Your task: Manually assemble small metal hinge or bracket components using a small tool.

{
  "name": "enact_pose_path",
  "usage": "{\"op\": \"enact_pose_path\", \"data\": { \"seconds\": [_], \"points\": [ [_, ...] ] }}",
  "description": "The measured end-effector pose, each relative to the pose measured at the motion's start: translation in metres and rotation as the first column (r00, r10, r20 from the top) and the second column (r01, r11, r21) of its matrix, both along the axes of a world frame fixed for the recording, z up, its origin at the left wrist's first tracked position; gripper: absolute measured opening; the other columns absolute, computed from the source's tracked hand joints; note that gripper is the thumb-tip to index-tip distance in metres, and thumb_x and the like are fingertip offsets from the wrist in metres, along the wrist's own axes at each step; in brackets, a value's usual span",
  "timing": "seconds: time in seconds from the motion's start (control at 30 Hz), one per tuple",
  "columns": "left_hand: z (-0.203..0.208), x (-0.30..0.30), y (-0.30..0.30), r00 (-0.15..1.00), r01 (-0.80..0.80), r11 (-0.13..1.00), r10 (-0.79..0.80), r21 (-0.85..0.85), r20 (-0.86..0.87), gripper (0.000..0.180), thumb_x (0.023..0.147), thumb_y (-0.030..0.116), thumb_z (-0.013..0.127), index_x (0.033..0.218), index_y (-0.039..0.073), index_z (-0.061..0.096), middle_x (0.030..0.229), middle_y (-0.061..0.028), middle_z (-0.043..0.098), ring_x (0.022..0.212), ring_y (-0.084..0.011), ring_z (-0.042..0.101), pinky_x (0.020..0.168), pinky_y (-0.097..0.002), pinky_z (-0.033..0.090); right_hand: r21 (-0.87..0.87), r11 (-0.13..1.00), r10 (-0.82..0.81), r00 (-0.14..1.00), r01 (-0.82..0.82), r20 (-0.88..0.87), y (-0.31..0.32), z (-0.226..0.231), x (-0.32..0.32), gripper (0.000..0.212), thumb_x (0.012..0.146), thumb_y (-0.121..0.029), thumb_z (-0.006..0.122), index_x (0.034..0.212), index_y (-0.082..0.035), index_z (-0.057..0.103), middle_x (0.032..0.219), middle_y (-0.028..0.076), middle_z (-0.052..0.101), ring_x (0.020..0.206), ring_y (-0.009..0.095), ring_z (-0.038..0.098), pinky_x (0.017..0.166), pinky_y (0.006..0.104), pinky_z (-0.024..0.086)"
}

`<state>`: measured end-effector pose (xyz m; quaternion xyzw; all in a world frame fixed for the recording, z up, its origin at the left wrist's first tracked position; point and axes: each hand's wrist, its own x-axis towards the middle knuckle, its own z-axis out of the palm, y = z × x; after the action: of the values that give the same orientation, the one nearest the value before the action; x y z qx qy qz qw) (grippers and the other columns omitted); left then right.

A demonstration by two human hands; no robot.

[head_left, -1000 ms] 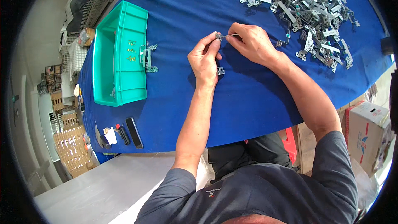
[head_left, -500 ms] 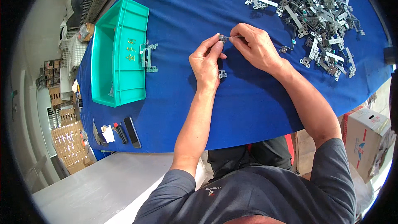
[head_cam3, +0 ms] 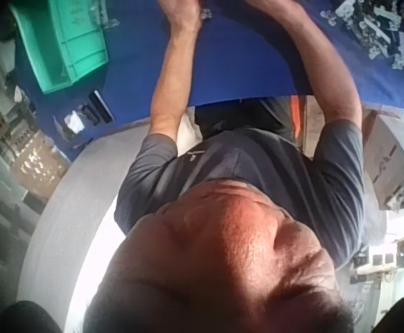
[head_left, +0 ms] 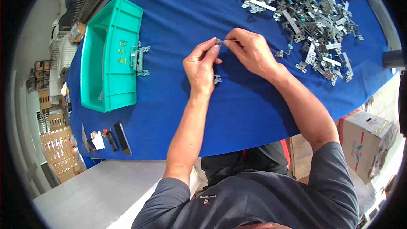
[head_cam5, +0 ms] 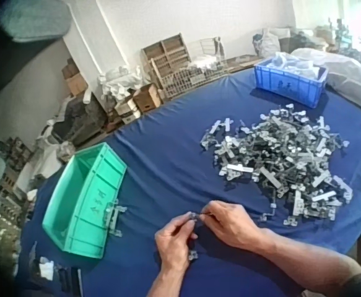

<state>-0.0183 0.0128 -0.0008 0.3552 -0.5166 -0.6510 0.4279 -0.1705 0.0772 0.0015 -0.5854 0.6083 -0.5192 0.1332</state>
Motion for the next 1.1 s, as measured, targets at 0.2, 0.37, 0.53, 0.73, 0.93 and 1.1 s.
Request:
{"op": "enact_pose_path", "data": {
  "seconds": [0.2, 0.37, 0.53, 0.73, 0.93, 1.1],
  "points": [
    [0.001, 0.0, -0.001, 1.0, -0.005, 0.999, 0.006, -0.041, 0.029, 0.023, 0.089, -0.002, 0.07, 0.112, -0.003, 0.071, 0.101, -0.0098, 0.073, 0.073, -0.0096, 0.065, 0.06, -0.021, 0.053, 0.044, 0.998, -0.038, 0.995, 0.042, -0.088, -0.001, -0.003, 0.0, 0.021, 0.094, -0.019, 0.063, 0.085, 0.0, 0.06, 0.077, 0.019, 0.066, 0.073, 0.039, 0.067, 0.063, 0.0466, 0.051],
    [0.007, 0.0, 0.001, 0.995, -0.006, 1.0, 0.007, -0.009, 0.103, 0.022, 0.089, -0.001, 0.071, 0.111, -0.002, 0.072, 0.096, -0.0068, 0.073, 0.061, -0.006, 0.057, 0.053, -0.0183, 0.045, -0.024, 0.999, -0.023, 0.995, 0.021, -0.095, -0.002, -0.009, -0.001, 0.013, 0.092, -0.012, 0.067, 0.09, -0.001, 0.06, 0.076, 0.016, 0.064, 0.065, 0.035, 0.063, 0.057, 0.0411, 0.049],
    [0.004, 0.002, 0.003, 0.988, -0.021, 0.992, 0.04, -0.127, 0.147, 0.019, 0.09, -0.001, 0.07, 0.108, -0.001, 0.074, 0.103, -0.0074, 0.071, 0.064, -0.006, 0.059, 0.056, -0.0196, 0.051, 0.066, 0.998, -0.001, 0.986, 0.013, -0.169, 0.0, -0.004, 0.001, 0.016, 0.094, -0.017, 0.063, 0.094, -0.002, 0.059, 0.082, 0.017, 0.068, 0.075, 0.037, 0.068, 0.065, 0.0469, 0.053],
    [0.005, 0.003, -0.001, 0.996, -0.008, 1.0, 0.008, -0.009, 0.089, 0.02, 0.089, -0.001, 0.071, 0.108, 0.001, 0.075, 0.096, -0.0061, 0.072, 0.068, -0.0071, 0.06, 0.058, -0.0206, 0.051, 0.072, 0.997, 0.003, 0.994, 0.005, -0.107, -0.001, 0.0, -0.001, 0.019, 0.095, -0.018, 0.063, 0.088, 0.0, 0.059, 0.076, 0.017, 0.067, 0.07, 0.037, 0.067, 0.06, 0.0456, 0.051],
    [0.004, 0.003, 0.001, 0.996, 0.016, 0.997, -0.009, -0.072, 0.093, 0.019, 0.089, -0.001, 0.07, 0.107, 0.001, 0.074, 0.101, -0.0067, 0.072, 0.073, -0.008, 0.062, 0.059, -0.021, 0.052, -0.03, 0.999, -0.043, 0.989, 0.039, -0.141, -0.002, -0.006, -0.002, 0.024, 0.094, -0.017, 0.067, 0.079, 0.001, 0.058, 0.066, 0.017, 0.061, 0.055, 0.035, 0.058, 0.051, 0.0406, 0.044],
    [0.005, 0.001, 0.004, 0.99, 0.029, 0.978, 0.001, -0.207, 0.143, 0.019, 0.089, -0.001, 0.07, 0.108, 0.001, 0.074, 0.103, -0.0069, 0.071, 0.074, -0.0083, 0.063, 0.061, -0.0206, 0.053, 0.105, 0.992, -0.051, 0.983, 0.071, -0.177, 0.0, -0.003, -0.003, 0.026, 0.094, -0.017, 0.067, 0.077, 0.001, 0.057, 0.062, 0.018, 0.057, 0.053, 0.036, 0.057, 0.049, 0.0413, 0.043]
  ]
}}
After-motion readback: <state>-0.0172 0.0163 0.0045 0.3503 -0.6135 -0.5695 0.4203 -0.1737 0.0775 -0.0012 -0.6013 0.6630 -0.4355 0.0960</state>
